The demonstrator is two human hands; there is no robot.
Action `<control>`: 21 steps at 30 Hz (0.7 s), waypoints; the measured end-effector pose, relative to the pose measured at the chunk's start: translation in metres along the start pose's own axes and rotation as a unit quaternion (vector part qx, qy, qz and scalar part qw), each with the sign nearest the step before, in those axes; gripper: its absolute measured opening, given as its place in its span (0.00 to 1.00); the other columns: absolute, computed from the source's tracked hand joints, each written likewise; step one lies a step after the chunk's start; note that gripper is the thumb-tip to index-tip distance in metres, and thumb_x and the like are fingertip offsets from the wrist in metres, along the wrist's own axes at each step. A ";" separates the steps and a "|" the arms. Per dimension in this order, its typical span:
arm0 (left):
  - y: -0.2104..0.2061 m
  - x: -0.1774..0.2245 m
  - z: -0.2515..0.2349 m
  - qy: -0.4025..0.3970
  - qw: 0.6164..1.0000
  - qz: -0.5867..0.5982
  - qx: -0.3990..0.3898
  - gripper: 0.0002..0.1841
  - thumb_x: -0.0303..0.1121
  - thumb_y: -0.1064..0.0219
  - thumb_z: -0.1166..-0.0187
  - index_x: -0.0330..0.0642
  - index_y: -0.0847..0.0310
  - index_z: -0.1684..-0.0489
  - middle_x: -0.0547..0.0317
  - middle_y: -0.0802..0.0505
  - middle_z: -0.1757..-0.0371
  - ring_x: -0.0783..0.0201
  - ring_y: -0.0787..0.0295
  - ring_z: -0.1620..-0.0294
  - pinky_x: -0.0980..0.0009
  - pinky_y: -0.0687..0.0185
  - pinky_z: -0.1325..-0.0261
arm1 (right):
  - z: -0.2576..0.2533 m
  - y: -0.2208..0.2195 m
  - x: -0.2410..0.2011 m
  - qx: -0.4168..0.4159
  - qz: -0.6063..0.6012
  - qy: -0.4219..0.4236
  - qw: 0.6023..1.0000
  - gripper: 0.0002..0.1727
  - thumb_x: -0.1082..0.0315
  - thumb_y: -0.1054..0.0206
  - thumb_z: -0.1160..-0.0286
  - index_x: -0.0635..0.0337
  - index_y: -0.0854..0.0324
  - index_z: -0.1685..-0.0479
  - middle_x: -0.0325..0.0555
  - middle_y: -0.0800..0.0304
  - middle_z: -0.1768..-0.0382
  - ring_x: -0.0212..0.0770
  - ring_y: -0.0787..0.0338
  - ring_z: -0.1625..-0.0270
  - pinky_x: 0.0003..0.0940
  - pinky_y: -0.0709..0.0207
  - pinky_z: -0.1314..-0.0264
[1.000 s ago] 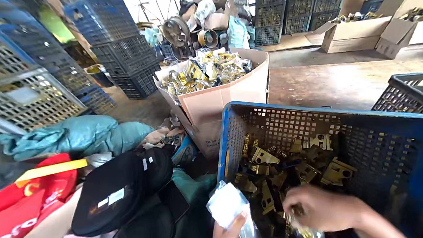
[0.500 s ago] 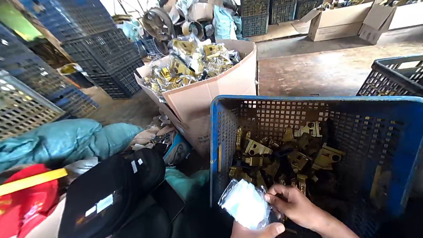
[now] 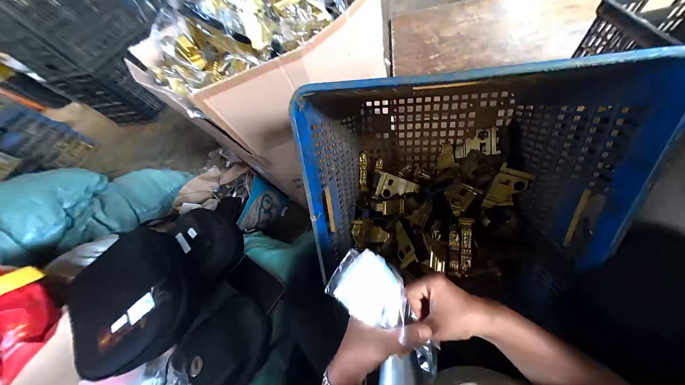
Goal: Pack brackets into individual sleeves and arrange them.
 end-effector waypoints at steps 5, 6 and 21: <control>0.038 -0.018 0.008 -0.127 0.943 -0.267 0.152 0.22 0.23 0.19 0.47 0.18 0.17 0.54 0.53 0.06 0.60 0.78 0.11 0.55 0.79 0.17 0.44 | -0.024 0.053 0.005 0.005 0.108 -0.079 0.991 0.15 0.68 0.19 0.37 0.69 0.20 0.70 0.45 0.14 0.75 0.34 0.15 0.76 0.30 0.18 0.69; 0.046 -0.020 0.007 -0.137 0.937 -0.265 0.182 0.23 0.22 0.21 0.45 0.16 0.19 0.52 0.51 0.07 0.58 0.77 0.11 0.54 0.78 0.16 0.43 | -0.039 0.070 0.010 0.049 0.152 -0.130 0.979 0.16 0.66 0.23 0.28 0.74 0.18 0.54 0.56 0.11 0.62 0.43 0.10 0.63 0.40 0.14 0.54; 0.056 -0.012 -0.008 -0.178 0.938 -0.118 0.273 0.15 0.18 0.26 0.42 0.33 0.17 0.56 0.66 0.05 0.63 0.75 0.07 0.59 0.75 0.09 0.49 | -0.149 0.082 0.063 -0.152 0.563 -0.118 0.804 0.34 0.49 0.21 0.31 0.70 0.15 0.35 0.59 0.53 0.06 0.74 0.68 0.06 0.82 0.83 0.15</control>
Point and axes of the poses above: each hand's wrist, its own z-axis away from the middle knuckle, its own y-axis out of the back of the hand, x = y × z, the point moved 2 cm from there along -z, towards the middle knuckle
